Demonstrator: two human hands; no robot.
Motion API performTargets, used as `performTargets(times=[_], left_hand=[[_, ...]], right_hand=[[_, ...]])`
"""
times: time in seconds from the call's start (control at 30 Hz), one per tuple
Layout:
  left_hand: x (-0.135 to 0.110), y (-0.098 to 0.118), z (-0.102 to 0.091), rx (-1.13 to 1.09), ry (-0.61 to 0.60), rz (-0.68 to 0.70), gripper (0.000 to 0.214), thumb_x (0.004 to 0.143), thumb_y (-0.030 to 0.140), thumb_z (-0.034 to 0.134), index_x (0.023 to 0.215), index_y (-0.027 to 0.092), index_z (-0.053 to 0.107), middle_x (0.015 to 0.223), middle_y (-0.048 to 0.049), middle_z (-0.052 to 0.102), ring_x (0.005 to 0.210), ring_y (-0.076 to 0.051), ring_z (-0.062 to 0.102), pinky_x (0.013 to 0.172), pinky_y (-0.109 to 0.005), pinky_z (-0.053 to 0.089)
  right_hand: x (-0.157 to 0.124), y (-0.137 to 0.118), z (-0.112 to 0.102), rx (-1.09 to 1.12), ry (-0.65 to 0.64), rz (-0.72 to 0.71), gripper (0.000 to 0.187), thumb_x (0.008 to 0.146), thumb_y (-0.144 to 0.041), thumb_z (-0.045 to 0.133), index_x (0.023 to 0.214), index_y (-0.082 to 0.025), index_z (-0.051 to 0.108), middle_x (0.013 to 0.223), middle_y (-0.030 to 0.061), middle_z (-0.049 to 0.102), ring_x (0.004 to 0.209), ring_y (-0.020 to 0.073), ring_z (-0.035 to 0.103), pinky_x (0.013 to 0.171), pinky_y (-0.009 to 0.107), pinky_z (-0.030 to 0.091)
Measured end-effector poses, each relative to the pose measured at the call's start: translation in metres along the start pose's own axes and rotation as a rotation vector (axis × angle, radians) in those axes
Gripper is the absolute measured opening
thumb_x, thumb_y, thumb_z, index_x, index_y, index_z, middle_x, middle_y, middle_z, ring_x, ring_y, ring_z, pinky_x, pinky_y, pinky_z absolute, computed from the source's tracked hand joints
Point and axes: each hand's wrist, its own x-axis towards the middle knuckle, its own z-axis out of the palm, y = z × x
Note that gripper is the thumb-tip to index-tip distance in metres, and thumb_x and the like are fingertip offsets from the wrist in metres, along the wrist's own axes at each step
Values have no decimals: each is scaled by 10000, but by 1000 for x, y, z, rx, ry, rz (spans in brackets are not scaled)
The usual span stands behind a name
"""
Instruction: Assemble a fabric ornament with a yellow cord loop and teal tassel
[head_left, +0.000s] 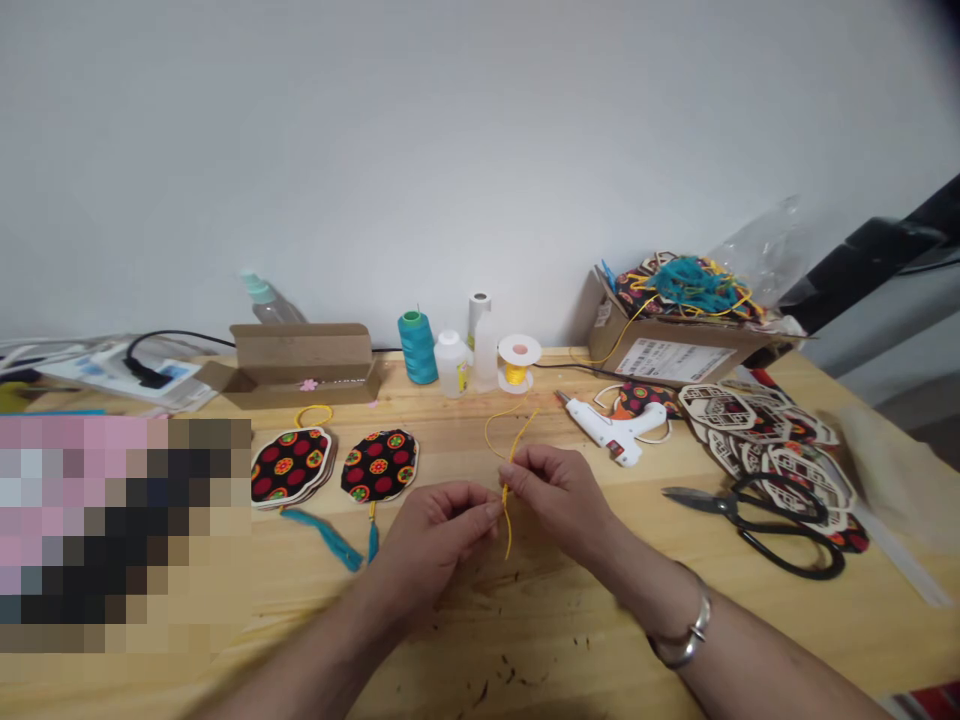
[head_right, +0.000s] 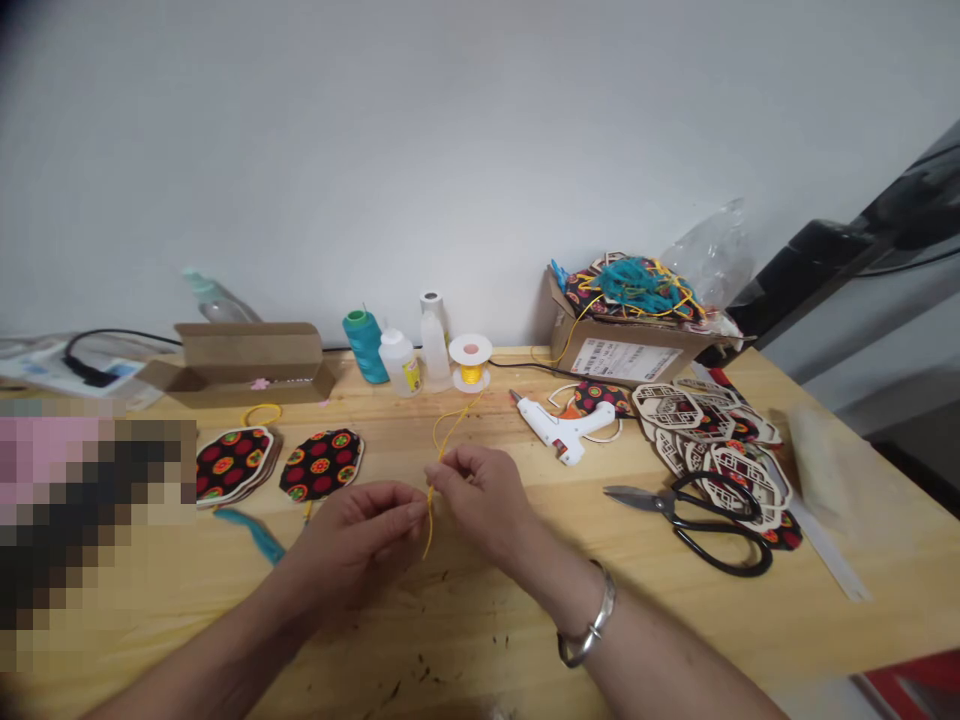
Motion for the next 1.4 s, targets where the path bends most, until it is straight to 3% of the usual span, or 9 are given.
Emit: performTargets(times=[0.4,0.47,0.57,0.67,0.8,1.0,1.23,1.4], left_hand=[[-1,3,2,14,-3,-22,197,677,313,658,635,123,622,473,52,454,423,-40,286,420,-197,160],[0,1,0,-30,20,-17,201,675,322,662,643,128,622,462,57,440,413,-39,281,411,-194,153],[2,1,-2,-92,76,6,231,677,347,661,622,128,607,434,65,404,399,-37,268,403,-192,144],[3,2,-4,-125,92,19,236,685,353,655,625,131,604,419,72,379,392,-36,254,401,-191,141],[3,4,-3,-78,95,44,210,704,327,641,648,125,632,439,61,418,404,-36,261,405,-186,154],[1,5,1,-67,83,68,185,678,302,660,614,130,633,528,16,532,468,-64,353,449,-196,224],[2,3,-2,-7,118,47,250,686,367,644,614,131,610,445,64,404,423,-55,272,437,-209,153],[1,4,-1,22,123,44,254,689,373,640,612,132,609,453,63,407,431,-56,273,442,-210,157]], right_hand=[[15,3,-22,26,173,7,291,748,-380,539,575,-146,539,519,-39,433,501,78,376,478,212,294],[14,1,-20,176,108,110,344,762,-449,502,621,-141,561,557,-13,498,499,88,444,451,208,324],[9,-1,-11,409,-134,281,383,756,-499,498,691,-129,571,644,31,579,542,112,543,461,214,400],[1,-2,-1,506,-309,322,336,713,-465,589,706,-130,564,640,18,591,530,95,547,509,226,449],[-3,-2,4,521,-313,304,297,679,-417,649,712,-140,546,606,-17,572,497,81,528,486,219,453],[-1,-4,2,499,-341,239,304,610,-344,715,770,-139,558,574,-39,562,439,60,476,406,179,365],[1,-5,-2,454,-289,247,173,632,-274,654,704,-136,578,548,-46,549,409,43,438,402,178,315],[1,-2,-2,357,-255,200,138,670,-262,613,638,-150,538,493,-56,499,409,56,429,402,184,310]])
